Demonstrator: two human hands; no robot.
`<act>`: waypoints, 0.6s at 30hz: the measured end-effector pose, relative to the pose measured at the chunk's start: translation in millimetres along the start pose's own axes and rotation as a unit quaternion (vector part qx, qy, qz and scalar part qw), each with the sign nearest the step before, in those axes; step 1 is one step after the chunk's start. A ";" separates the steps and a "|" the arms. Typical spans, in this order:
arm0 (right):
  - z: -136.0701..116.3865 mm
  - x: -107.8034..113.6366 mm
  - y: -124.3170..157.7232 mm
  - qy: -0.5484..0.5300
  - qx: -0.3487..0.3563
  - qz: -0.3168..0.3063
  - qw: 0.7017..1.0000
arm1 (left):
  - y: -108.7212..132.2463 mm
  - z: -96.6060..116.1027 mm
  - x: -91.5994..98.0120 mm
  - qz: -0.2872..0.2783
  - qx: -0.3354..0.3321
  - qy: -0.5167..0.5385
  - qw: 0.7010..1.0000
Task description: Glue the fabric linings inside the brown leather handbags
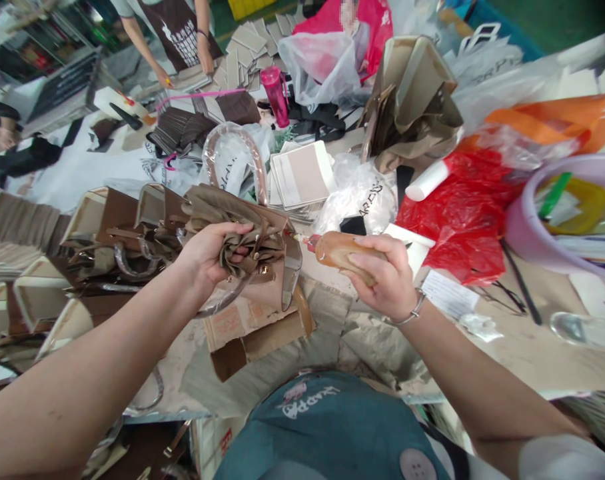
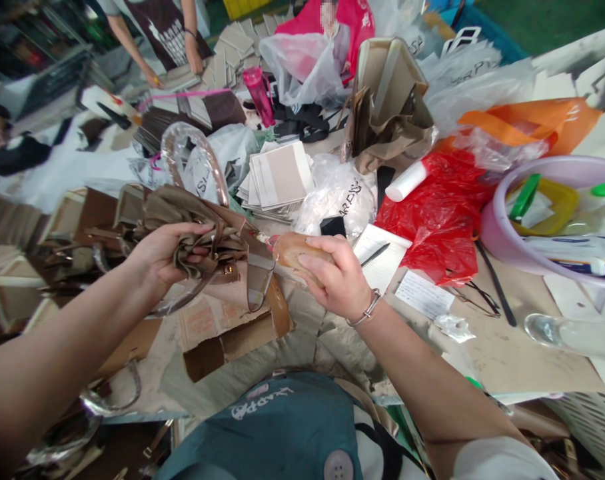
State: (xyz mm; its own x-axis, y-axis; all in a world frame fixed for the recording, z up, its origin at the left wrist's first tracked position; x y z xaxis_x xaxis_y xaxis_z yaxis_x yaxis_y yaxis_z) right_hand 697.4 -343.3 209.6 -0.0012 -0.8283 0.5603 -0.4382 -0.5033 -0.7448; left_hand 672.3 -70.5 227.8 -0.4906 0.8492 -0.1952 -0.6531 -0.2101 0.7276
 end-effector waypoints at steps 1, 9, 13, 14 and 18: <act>0.9 -2.7 3.5 -0.005 -0.005 -0.004 1.000 | -0.7 -0.1 0.9 0.003 -0.004 0.000 1.000; 9.1 -17.9 30.0 -0.035 -0.051 -0.035 0.997 | -3.4 -0.2 4.0 0.012 -0.006 -0.005 1.000; 13.0 -28.1 42.3 -0.050 -0.062 -0.058 0.995 | -4.0 0.6 2.7 0.012 -0.013 -0.009 1.000; 13.2 -30.8 45.2 -0.054 -0.066 -0.066 0.994 | -3.9 0.6 2.1 0.009 -0.013 -0.010 1.000; 9.2 -37.0 51.8 -0.059 -0.066 -0.097 0.991 | -2.8 0.4 -0.9 0.000 -0.008 -0.005 1.000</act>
State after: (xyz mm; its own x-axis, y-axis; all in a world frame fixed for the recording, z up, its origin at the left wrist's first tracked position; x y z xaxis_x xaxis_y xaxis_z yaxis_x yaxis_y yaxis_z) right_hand 683.0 -341.0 147.0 0.1968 -0.7459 0.6363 -0.5334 -0.6260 -0.5689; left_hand 674.8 -70.5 226.2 -0.4846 0.8542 -0.1885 -0.6618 -0.2171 0.7175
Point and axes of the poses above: each hand's wrist, its own y-axis away from the middle knuckle, its own x-axis out of the back of the hand, z = x × y, the point moved 5 cm from there along -y, towards the middle knuckle, and after that the axes turned 6 degrees about -z, right-handed, at the moved point
